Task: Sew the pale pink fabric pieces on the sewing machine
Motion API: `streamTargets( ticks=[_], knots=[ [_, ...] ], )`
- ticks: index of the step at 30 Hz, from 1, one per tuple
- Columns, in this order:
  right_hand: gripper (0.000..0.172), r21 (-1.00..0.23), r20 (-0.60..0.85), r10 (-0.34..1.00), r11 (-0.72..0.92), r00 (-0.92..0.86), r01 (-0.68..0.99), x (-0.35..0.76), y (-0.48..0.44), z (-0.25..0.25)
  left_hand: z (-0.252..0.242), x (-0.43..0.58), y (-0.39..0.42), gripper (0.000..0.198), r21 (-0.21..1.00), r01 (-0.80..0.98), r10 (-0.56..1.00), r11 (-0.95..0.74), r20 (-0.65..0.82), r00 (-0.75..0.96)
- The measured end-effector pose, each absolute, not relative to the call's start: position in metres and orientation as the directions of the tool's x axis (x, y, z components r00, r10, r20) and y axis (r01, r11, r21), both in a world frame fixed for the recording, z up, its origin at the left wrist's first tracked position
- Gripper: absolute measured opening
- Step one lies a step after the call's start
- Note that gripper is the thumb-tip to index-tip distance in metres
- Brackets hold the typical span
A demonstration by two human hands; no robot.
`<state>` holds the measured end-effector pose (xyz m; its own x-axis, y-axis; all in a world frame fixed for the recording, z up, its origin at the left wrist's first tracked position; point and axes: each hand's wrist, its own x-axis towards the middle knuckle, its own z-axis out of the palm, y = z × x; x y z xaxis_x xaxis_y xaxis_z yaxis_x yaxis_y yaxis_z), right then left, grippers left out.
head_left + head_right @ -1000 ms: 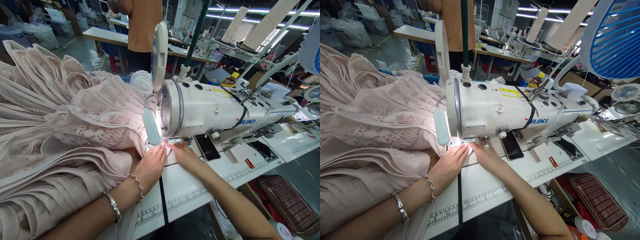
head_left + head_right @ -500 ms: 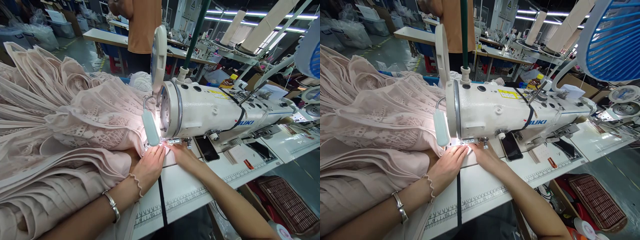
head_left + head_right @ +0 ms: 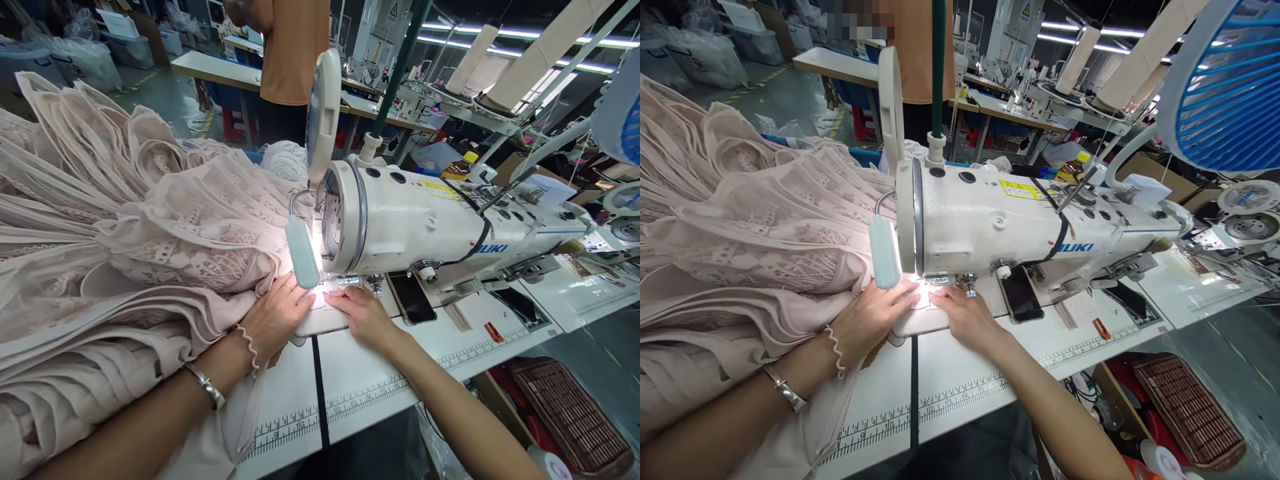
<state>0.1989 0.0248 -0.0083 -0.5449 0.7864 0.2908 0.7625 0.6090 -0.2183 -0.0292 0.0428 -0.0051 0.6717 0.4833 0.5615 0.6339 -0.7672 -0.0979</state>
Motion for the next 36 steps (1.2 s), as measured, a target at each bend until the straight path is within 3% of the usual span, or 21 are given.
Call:
streamTargets(
  ticks=[4, 6, 10, 16, 24, 33, 36],
  knots=[
    [0.052, -0.237, 0.264, 0.816, 0.572, -0.514, 0.785, 0.199, 0.023, -0.007, -0.005, -0.023, 0.038, 0.027, -0.196, 0.608, 0.431, -0.770, 0.542, 0.721],
    [0.049, -0.264, 0.270, 0.843, 0.530, -0.466, 0.806, 0.198, 0.022, -0.006, -0.001, -0.022, 0.036, 0.027, -0.191, 0.613, 0.474, -0.766, 0.476, 0.741],
    [0.045, -0.313, 0.289, 0.871, 0.479, -0.398, 0.820, 0.198, 0.021, -0.004, 0.003, -0.024, 0.038, 0.033, -0.109, 0.695, 0.627, -0.710, 0.352, 0.695],
    [0.043, -0.401, 0.337, 0.865, 0.489, -0.371, 0.775, 0.199, 0.021, -0.002, -0.010, -0.027, 0.041, 0.028, 0.098, 0.570, 0.537, -0.816, 0.494, 0.684],
    [0.037, -0.408, 0.372, 0.811, 0.580, -0.452, 0.705, 0.198, 0.021, -0.003, -0.003, -0.019, 0.032, 0.031, -0.071, 0.561, 0.459, -0.825, 0.496, 0.737],
    [0.039, -0.408, 0.348, 0.792, 0.610, -0.501, 0.680, 0.198, 0.019, 0.004, -0.004, -0.010, 0.021, 0.032, -0.088, 0.630, 0.511, -0.772, 0.504, 0.697],
    [0.037, -0.372, 0.337, 0.760, 0.650, -0.556, 0.663, 0.198, 0.018, 0.009, -0.005, -0.013, 0.021, 0.028, -0.029, 0.632, 0.538, -0.774, 0.495, 0.682]
  ],
)
